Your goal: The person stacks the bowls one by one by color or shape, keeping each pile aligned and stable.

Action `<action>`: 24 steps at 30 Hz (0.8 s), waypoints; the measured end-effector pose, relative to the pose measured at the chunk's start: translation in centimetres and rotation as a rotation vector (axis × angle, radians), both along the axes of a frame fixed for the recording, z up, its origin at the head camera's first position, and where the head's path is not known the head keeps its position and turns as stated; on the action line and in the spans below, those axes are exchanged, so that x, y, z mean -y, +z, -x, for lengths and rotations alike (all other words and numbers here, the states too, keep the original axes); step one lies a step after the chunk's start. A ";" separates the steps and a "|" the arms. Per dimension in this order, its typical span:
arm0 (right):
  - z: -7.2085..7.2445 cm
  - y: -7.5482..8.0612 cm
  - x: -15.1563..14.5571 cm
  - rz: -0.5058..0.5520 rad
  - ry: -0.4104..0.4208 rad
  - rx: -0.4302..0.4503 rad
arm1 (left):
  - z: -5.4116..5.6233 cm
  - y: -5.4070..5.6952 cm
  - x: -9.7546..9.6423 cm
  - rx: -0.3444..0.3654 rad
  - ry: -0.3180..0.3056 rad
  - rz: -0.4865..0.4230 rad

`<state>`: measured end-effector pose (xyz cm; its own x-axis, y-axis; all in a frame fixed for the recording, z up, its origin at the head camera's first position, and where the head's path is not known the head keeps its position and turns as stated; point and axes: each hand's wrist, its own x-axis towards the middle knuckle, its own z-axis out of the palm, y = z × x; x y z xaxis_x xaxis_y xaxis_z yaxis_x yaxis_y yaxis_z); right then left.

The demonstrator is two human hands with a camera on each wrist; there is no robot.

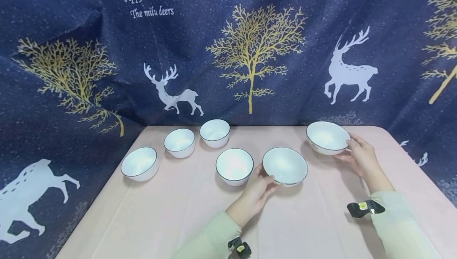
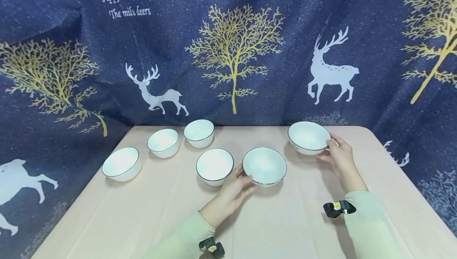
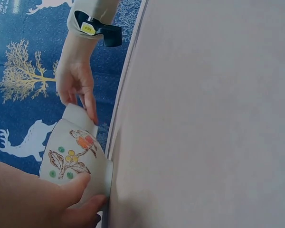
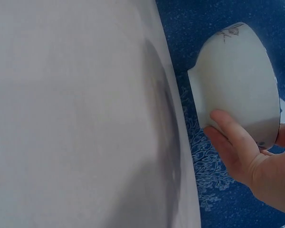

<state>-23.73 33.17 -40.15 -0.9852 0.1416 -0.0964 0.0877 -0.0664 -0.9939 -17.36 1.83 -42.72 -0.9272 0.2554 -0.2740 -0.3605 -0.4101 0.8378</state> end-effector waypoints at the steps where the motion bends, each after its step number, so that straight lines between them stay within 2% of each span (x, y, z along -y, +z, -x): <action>1: 0.0 0.0 0.1 -0.006 0.001 -0.005 | 0.0 0.0 0.0 0.003 0.003 0.001; 2: 0.1 0.1 0.1 -0.016 0.002 -0.007 | 0.0 0.0 0.0 0.006 0.005 0.000; 9: -0.2 0.8 0.7 0.145 0.019 -0.037 | -0.1 0.2 0.0 0.018 0.006 0.008; 24: -0.7 1.6 1.7 0.143 0.046 -0.128 | -0.2 0.2 0.0 -0.003 0.000 -0.009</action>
<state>-23.05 31.52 -38.51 -0.9958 0.0901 0.0140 -0.0324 -0.2067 -0.9779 -17.16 1.84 -42.54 -0.9281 0.2575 -0.2688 -0.3577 -0.4174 0.8353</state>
